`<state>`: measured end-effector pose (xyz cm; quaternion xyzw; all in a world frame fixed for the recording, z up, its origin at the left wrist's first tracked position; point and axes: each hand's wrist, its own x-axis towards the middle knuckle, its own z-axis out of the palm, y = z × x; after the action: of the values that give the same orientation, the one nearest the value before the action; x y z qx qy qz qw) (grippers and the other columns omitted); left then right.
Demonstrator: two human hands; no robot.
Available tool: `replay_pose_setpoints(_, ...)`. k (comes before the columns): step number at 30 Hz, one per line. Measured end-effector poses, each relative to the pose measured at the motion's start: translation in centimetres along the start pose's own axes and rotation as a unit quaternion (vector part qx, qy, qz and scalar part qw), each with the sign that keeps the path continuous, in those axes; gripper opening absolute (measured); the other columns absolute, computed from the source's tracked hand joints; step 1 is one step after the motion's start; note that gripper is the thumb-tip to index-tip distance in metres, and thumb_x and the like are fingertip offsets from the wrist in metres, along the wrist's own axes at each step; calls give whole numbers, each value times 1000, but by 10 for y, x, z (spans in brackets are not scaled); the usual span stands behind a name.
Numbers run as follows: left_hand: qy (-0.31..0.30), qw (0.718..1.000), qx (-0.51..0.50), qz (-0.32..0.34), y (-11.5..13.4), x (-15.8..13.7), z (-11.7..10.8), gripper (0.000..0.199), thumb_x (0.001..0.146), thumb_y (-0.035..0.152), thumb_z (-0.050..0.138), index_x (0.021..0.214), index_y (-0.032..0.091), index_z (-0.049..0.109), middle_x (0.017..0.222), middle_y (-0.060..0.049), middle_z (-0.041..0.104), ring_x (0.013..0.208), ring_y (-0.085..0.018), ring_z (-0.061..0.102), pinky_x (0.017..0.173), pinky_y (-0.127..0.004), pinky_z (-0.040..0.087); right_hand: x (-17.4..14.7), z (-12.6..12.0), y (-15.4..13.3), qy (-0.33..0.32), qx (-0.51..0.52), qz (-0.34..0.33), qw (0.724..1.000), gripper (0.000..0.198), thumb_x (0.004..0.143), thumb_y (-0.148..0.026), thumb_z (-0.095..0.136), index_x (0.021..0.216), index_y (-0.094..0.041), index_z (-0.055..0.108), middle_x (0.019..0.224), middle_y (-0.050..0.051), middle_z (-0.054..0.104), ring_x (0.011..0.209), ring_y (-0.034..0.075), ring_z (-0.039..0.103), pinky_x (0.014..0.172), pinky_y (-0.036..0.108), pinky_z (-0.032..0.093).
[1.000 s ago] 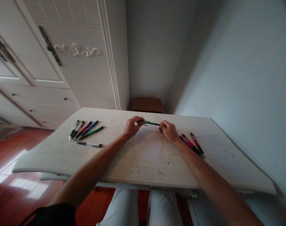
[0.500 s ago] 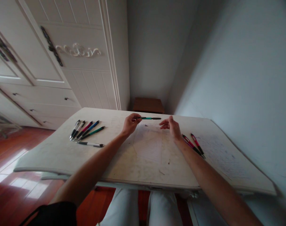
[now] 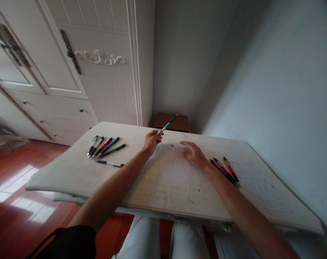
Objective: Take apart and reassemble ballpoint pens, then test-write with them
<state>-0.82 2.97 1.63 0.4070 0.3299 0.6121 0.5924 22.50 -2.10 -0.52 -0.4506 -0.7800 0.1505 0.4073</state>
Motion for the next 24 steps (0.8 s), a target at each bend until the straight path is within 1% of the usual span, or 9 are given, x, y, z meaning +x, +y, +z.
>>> replay_pose_setpoints(3, 8, 991, -116, -61, 3, 0, 2, 22, 70, 29, 75, 78, 16, 59, 72, 0, 60, 55, -6, 47, 51, -19, 39, 7, 8, -3, -34, -47, -44, 997, 39, 86, -31, 61, 123, -23, 64, 128, 12, 64, 121, 27, 56, 107, 49, 41)
replay_pose_setpoints(6, -18, 982, -158, -98, 3, -2, 4, 23, 69, 24, 77, 80, 15, 59, 71, 1, 58, 54, -5, 47, 50, -18, 40, 13, 19, -8, -73, -102, -98, 987, 41, 88, -31, 61, 126, -18, 62, 133, 15, 60, 125, 28, 53, 108, 49, 40)
replay_pose_setpoints(8, -44, 982, -150, -110, 1, -4, 5, 24, 66, 23, 79, 79, 15, 60, 73, 0, 60, 55, -5, 49, 51, -18, 40, 14, 24, -11, -93, -145, -119, 978, 41, 89, -33, 60, 126, -15, 62, 135, 17, 58, 127, 30, 52, 107, 50, 40)
replay_pose_setpoints(10, -63, 984, -124, -107, -1, -5, 6, 25, 65, 23, 81, 77, 15, 60, 75, -1, 62, 57, -6, 50, 51, -19, 40, 14, 26, -16, -102, -175, -129, 971, 36, 91, -35, 59, 121, -16, 66, 132, 16, 60, 125, 31, 54, 103, 51, 42)
replay_pose_setpoints(13, -74, 989, -91, -89, -2, -6, 5, 28, 62, 26, 82, 77, 15, 61, 77, -1, 62, 58, -6, 50, 52, -19, 39, 14, 20, -23, -82, -170, -135, 973, 25, 95, -33, 53, 103, -20, 72, 111, 11, 71, 106, 26, 64, 95, 44, 46)
replay_pose_setpoints(16, -59, 992, -79, -79, -1, -4, 3, 32, 58, 28, 84, 77, 15, 62, 77, -1, 62, 58, -6, 49, 52, -19, 38, 15, 13, -25, -42, -144, -128, 980, 22, 95, -30, 53, 95, -21, 73, 95, 8, 73, 93, 23, 65, 89, 40, 47)
replay_pose_setpoints(18, -47, 993, -70, -77, 0, -2, 1, 34, 56, 28, 85, 77, 15, 62, 77, -1, 61, 58, -6, 49, 52, -19, 38, 14, 10, -22, -36, -137, -125, 982, 19, 93, -28, 56, 99, -21, 72, 98, 8, 72, 95, 24, 64, 88, 41, 47)
replay_pose_setpoints(21, -42, 995, -49, -73, 0, 0, 0, 36, 54, 31, 87, 76, 15, 62, 76, -1, 61, 58, -6, 48, 51, -19, 36, 12, 11, -13, -53, -140, -121, 981, 19, 90, -25, 60, 104, -20, 73, 106, 11, 70, 101, 26, 62, 90, 43, 47)
replay_pose_setpoints(24, -51, 996, -23, -64, -1, 0, 0, 37, 55, 34, 86, 75, 15, 62, 76, -1, 61, 58, -6, 47, 51, -19, 34, 9, 11, -4, -60, -140, -109, 982, 15, 87, -28, 65, 96, -21, 75, 111, 12, 69, 103, 27, 62, 92, 45, 46)
